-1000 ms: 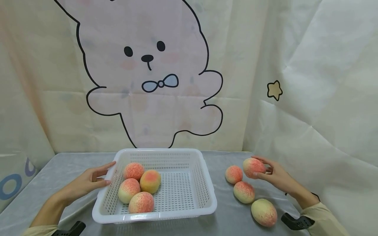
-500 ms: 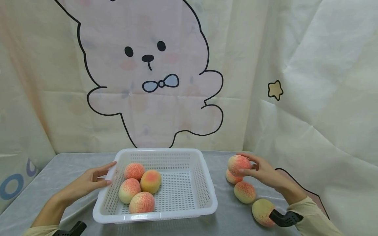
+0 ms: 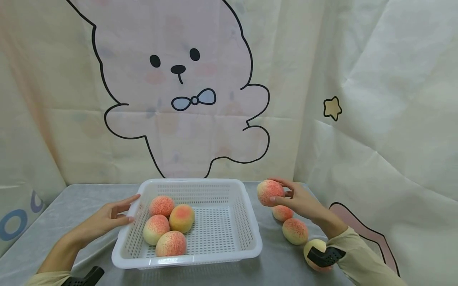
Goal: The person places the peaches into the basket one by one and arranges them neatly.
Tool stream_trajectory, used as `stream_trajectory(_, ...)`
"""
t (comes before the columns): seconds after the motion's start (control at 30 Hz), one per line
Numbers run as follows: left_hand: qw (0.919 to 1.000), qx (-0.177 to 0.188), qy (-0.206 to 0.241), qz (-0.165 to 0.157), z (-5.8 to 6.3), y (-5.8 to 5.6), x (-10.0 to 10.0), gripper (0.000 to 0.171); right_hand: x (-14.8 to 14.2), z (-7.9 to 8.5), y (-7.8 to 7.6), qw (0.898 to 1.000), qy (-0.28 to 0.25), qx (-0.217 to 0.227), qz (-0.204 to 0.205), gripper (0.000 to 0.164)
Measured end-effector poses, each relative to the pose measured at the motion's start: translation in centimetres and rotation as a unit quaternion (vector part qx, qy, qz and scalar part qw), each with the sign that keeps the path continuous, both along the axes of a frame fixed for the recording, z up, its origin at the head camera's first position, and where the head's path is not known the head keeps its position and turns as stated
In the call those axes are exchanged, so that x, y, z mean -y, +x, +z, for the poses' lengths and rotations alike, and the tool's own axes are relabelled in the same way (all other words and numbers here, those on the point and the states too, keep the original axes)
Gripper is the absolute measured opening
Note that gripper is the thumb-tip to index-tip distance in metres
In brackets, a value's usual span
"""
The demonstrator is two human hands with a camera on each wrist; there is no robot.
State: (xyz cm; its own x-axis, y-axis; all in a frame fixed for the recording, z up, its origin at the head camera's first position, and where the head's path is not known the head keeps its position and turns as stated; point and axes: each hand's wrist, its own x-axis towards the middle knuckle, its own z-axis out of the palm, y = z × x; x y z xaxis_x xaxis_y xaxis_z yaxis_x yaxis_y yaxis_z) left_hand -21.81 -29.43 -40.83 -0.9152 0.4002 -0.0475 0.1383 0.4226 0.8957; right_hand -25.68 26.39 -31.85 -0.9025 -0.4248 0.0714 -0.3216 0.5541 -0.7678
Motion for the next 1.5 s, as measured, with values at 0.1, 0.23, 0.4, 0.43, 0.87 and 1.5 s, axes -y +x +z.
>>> stream_trajectory(0.1,1.0000,-0.001,-0.003,0.004,0.1,0.0,-0.1,0.075,1.1,0.3,-0.1,1.000,-0.003,0.017,-0.006,0.062)
stream_trajectory(0.23,0.9999,0.000,-0.009,0.010,0.1,0.0,-0.2,0.076,2.5,0.7,-0.5,1.000,-0.012,0.013,0.007,0.065)
stream_trajectory(0.4,0.9998,-0.003,-0.015,0.013,0.1,0.0,-0.3,0.076,4.5,1.2,-0.9,0.998,-0.040,0.010,0.038,0.063)
stream_trajectory(0.43,0.9998,-0.003,-0.016,0.013,0.1,0.0,-0.3,0.075,4.9,1.3,-1.0,0.998,-0.048,0.013,0.043,0.063)
stream_trajectory(0.87,0.9997,0.000,-0.012,0.020,0.0,0.1,-0.3,0.076,10.8,1.6,-2.1,0.992,-0.097,0.031,0.070,0.061)
stream_trajectory(1.5,0.9997,0.002,-0.012,0.021,0.1,0.2,-0.3,0.076,16.7,-1.9,-5.1,0.995,-0.083,0.045,0.035,0.061)
